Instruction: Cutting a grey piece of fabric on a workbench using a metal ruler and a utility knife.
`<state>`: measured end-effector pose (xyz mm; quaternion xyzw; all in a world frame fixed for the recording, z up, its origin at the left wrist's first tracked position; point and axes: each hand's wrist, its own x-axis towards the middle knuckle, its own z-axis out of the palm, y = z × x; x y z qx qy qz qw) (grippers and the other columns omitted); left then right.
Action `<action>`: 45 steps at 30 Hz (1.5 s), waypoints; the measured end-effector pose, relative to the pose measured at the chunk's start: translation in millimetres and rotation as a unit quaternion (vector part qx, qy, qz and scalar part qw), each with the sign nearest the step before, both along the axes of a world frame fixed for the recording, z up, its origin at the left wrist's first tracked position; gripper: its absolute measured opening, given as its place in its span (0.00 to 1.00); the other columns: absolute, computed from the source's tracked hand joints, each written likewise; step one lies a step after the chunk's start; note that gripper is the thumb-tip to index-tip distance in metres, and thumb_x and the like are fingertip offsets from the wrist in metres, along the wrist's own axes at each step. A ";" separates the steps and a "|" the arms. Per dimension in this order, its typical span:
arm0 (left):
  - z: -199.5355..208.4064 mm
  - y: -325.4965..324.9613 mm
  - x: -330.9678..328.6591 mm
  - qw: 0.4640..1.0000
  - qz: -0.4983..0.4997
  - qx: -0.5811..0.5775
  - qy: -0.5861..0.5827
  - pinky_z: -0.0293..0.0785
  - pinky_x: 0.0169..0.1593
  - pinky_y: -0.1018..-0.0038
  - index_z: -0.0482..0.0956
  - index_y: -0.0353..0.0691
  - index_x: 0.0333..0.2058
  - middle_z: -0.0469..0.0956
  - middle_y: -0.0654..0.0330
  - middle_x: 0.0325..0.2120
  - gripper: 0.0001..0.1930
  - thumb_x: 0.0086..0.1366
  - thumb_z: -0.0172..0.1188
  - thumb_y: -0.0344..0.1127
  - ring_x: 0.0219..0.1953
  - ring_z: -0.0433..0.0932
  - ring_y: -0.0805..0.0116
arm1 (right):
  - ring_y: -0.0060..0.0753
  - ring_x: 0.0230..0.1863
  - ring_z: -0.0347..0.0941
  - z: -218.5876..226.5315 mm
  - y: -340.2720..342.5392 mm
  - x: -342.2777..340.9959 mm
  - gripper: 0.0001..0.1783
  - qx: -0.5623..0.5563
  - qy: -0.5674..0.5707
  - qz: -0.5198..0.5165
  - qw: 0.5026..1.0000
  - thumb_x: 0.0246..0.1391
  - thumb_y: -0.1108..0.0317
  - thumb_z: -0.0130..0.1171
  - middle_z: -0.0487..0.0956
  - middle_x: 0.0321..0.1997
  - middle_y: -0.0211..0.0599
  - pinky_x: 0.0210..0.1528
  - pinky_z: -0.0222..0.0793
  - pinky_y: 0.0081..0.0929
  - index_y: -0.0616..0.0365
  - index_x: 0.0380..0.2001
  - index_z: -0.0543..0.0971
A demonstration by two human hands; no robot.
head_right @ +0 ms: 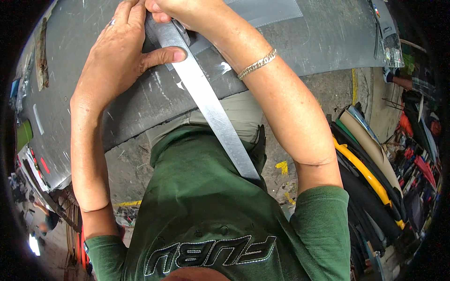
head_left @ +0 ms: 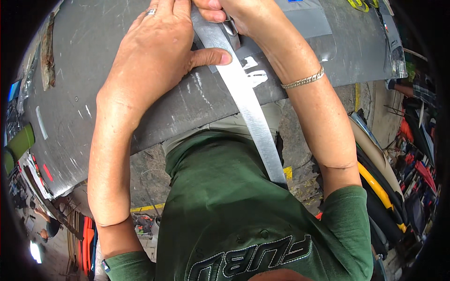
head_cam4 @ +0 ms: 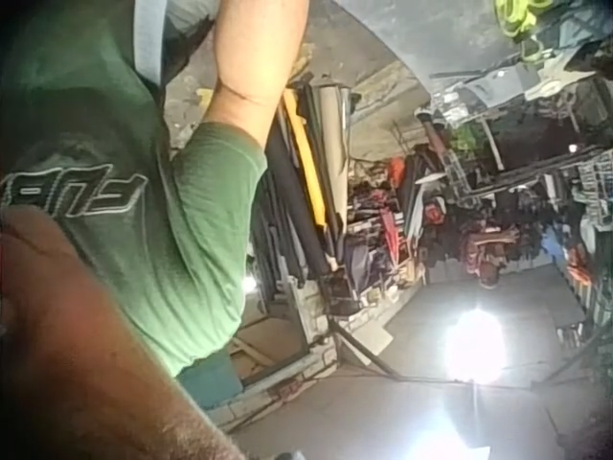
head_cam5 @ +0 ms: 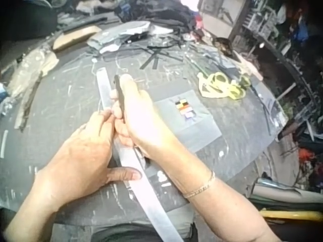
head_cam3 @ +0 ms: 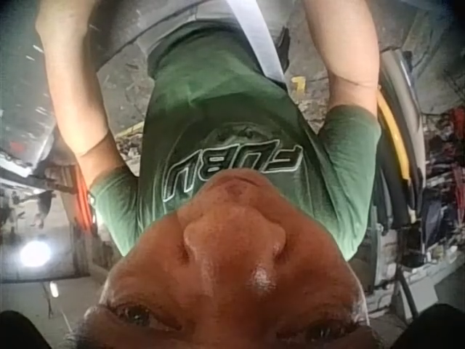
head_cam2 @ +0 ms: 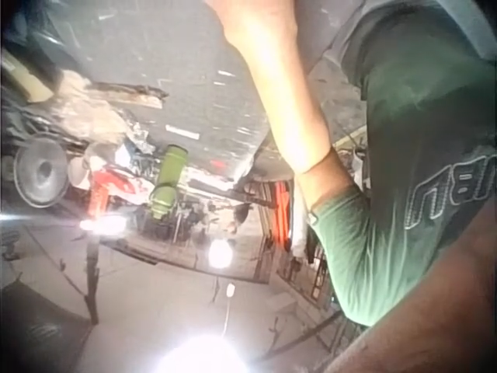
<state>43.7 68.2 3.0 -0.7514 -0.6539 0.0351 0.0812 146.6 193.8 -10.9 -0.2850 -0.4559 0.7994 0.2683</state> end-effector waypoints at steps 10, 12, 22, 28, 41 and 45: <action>37.8 7.0 16.1 0.990 0.050 -0.089 -0.101 0.65 0.70 0.59 0.61 0.17 0.64 0.66 0.30 0.63 0.57 0.56 0.67 0.67 0.68 0.66 0.40 | 0.22 0.08 0.54 -4.6 1.2 -1.3 0.32 -0.011 0.014 -0.001 1.000 0.74 0.40 0.38 0.64 0.18 0.28 0.09 0.53 0.26 0.64 0.44 0.71; 32.9 4.2 12.3 0.988 0.059 -0.109 -0.087 0.65 0.70 0.59 0.61 0.17 0.64 0.67 0.30 0.62 0.57 0.56 0.67 0.67 0.68 0.67 0.40 | 0.22 0.08 0.54 -0.5 -2.2 -0.1 0.32 -0.002 0.008 -0.003 1.000 0.74 0.40 0.38 0.64 0.18 0.28 0.09 0.53 0.26 0.64 0.44 0.71; 45.3 9.8 21.6 0.986 0.078 -0.126 -0.082 0.67 0.69 0.59 0.62 0.16 0.62 0.67 0.30 0.62 0.56 0.54 0.69 0.66 0.67 0.68 0.39 | 0.23 0.09 0.56 3.0 -5.1 2.9 0.32 0.037 -0.006 -0.012 0.999 0.74 0.41 0.37 0.65 0.18 0.28 0.10 0.54 0.26 0.65 0.42 0.71; 34.3 4.6 14.1 0.990 0.039 -0.076 -0.114 0.69 0.66 0.60 0.65 0.16 0.60 0.70 0.34 0.57 0.53 0.54 0.70 0.64 0.62 0.72 0.42 | 0.23 0.09 0.58 -6.3 -5.2 -1.0 0.31 0.245 0.015 -0.036 0.969 0.75 0.42 0.38 0.67 0.18 0.29 0.11 0.56 0.26 0.64 0.39 0.72; 46.8 13.1 25.4 0.985 0.078 -0.119 -0.096 0.69 0.67 0.61 0.65 0.18 0.60 0.71 0.35 0.57 0.52 0.53 0.72 0.62 0.63 0.71 0.43 | 0.24 0.09 0.58 4.3 -6.6 1.7 0.32 0.104 0.001 -0.041 0.994 0.75 0.42 0.37 0.67 0.17 0.29 0.11 0.55 0.26 0.64 0.37 0.73; 31.3 9.8 17.2 0.984 0.094 -0.145 -0.051 0.69 0.67 0.60 0.65 0.18 0.61 0.70 0.35 0.57 0.53 0.53 0.71 0.63 0.64 0.70 0.43 | 0.23 0.09 0.58 2.2 -7.5 0.9 0.33 0.121 0.011 -0.023 0.992 0.74 0.41 0.37 0.66 0.17 0.28 0.11 0.55 0.26 0.64 0.36 0.73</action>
